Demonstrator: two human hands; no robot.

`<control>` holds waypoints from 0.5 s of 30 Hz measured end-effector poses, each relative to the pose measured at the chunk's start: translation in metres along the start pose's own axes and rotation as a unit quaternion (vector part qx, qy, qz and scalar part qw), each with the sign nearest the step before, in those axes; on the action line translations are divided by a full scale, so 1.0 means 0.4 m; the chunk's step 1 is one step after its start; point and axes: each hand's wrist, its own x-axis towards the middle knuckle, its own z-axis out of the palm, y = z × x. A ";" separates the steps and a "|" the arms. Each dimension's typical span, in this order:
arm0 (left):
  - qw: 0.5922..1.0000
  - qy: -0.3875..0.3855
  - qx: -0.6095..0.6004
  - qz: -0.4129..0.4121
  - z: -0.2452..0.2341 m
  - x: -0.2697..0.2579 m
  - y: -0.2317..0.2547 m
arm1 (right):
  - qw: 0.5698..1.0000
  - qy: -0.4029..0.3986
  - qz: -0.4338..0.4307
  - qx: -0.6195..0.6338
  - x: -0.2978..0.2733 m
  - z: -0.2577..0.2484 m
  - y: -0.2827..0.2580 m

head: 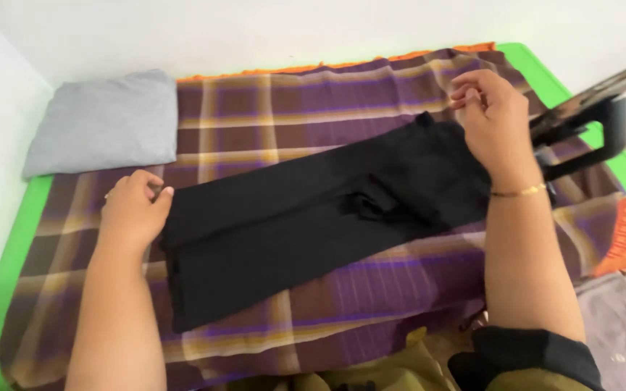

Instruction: Fold a black polo shirt on a bed.

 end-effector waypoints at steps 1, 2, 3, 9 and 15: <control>1.000 0.001 0.009 0.014 -0.007 -0.005 0.013 | 0.999 -0.036 0.031 -0.011 -0.008 -0.033 -0.050; 0.999 0.004 0.020 0.027 -0.020 -0.010 0.025 | 0.995 -0.072 0.059 -0.019 -0.012 -0.062 -0.100; 0.999 0.003 0.019 0.031 -0.024 -0.011 0.036 | 0.996 -0.069 0.061 -0.021 -0.040 -0.077 -0.104; 0.980 0.085 -0.005 0.182 -0.051 -0.046 0.161 | 0.969 -0.122 0.191 -0.102 -0.224 -0.032 -0.106; 0.943 -0.019 -0.043 0.329 -0.048 -0.107 0.491 | 0.978 -0.067 0.133 -0.146 -0.336 0.066 -0.095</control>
